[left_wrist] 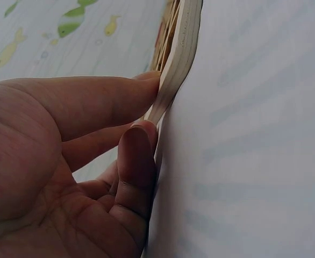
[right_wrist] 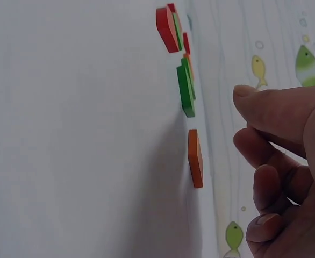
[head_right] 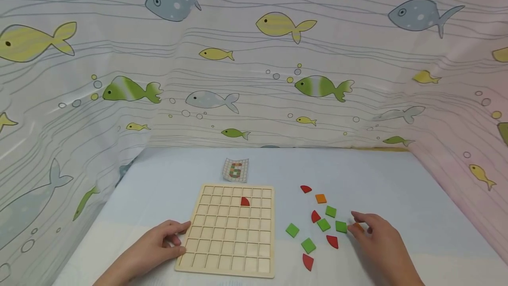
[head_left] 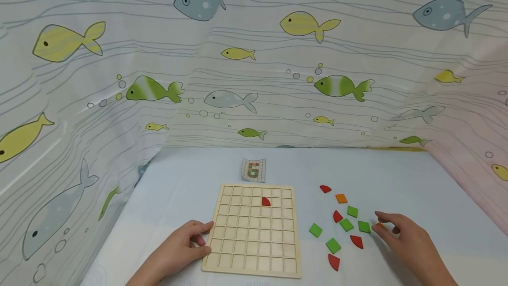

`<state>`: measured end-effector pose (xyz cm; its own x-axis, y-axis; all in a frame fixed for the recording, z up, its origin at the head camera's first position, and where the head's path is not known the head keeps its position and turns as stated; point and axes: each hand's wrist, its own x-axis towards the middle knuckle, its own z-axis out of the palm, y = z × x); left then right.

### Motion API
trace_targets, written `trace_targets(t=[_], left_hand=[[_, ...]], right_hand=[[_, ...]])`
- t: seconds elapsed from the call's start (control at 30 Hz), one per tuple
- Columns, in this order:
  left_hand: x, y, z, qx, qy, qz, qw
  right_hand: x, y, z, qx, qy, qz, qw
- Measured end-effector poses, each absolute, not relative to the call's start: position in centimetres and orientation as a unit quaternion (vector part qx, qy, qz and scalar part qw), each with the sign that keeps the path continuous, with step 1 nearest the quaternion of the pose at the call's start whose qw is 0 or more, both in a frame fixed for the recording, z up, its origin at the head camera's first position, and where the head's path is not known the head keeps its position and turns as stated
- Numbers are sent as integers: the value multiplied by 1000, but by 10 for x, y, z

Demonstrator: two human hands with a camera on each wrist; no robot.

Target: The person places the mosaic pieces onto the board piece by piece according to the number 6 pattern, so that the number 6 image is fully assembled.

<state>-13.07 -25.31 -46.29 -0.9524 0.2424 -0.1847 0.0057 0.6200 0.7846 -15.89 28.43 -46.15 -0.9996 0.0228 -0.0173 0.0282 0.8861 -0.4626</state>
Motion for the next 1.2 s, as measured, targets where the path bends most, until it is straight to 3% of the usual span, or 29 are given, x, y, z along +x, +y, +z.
trace_targets(t=[0.53,1.2], left_hand=[[-131,-250,-463,77,891,429,129],[-131,-253,-462,79,886,437,134]], right_hand=[[-167,305,-466,46,975,-201,80],[-174,300,-474,50,973,-210,74]])
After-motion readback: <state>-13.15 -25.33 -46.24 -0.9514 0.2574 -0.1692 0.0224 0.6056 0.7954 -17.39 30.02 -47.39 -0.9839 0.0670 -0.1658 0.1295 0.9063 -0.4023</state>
